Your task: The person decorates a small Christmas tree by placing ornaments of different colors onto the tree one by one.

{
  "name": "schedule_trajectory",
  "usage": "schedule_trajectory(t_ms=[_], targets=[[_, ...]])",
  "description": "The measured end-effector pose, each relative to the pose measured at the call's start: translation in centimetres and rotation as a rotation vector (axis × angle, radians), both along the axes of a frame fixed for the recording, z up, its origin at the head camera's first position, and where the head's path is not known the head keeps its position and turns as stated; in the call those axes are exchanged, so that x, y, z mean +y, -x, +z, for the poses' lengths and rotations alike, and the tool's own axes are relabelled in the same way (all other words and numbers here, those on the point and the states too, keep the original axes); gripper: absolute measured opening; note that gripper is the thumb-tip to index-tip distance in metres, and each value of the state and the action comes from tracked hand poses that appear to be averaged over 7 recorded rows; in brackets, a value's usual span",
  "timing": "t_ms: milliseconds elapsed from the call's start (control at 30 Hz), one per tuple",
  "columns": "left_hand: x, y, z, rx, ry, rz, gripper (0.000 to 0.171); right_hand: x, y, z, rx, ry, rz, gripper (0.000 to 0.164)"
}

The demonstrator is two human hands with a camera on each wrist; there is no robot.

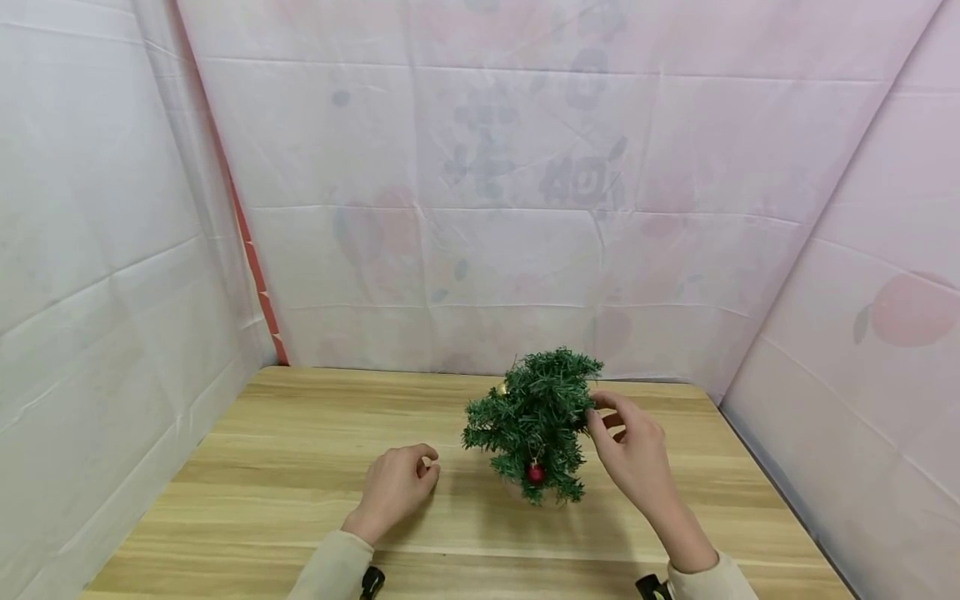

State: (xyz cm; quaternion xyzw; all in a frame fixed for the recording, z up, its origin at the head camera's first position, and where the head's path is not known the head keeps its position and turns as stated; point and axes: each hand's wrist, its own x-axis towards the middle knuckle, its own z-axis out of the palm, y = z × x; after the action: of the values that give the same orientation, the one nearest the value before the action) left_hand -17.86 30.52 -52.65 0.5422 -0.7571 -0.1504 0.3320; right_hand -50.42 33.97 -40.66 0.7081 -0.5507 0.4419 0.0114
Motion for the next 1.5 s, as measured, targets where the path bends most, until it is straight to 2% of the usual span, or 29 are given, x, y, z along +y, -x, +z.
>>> schedule_trajectory(t_ms=[300,500,900,1133,1500], targets=[[0.0,0.0,0.0,-0.01,-0.002,-0.005,0.013,0.5,-0.1,0.1,0.008,0.011,0.011,0.022],[0.0,-0.2,0.1,-0.045,-0.043,-0.018,0.013,0.7,-0.4,0.2,0.02,0.035,0.02,0.02],[0.1,-0.5,0.1,-0.039,-0.078,-0.04,0.029,0.9,-0.8,0.1,0.023,0.049,0.041,0.019],[0.1,-0.5,0.0,-0.04,-0.075,-0.051,0.023,1.2,-0.9,0.2,0.026,0.044,0.038,0.015],[0.0,-0.4,0.0,-0.127,0.001,-0.031,0.009,1.7,-1.1,0.6,0.048,0.061,0.053,0.013]])
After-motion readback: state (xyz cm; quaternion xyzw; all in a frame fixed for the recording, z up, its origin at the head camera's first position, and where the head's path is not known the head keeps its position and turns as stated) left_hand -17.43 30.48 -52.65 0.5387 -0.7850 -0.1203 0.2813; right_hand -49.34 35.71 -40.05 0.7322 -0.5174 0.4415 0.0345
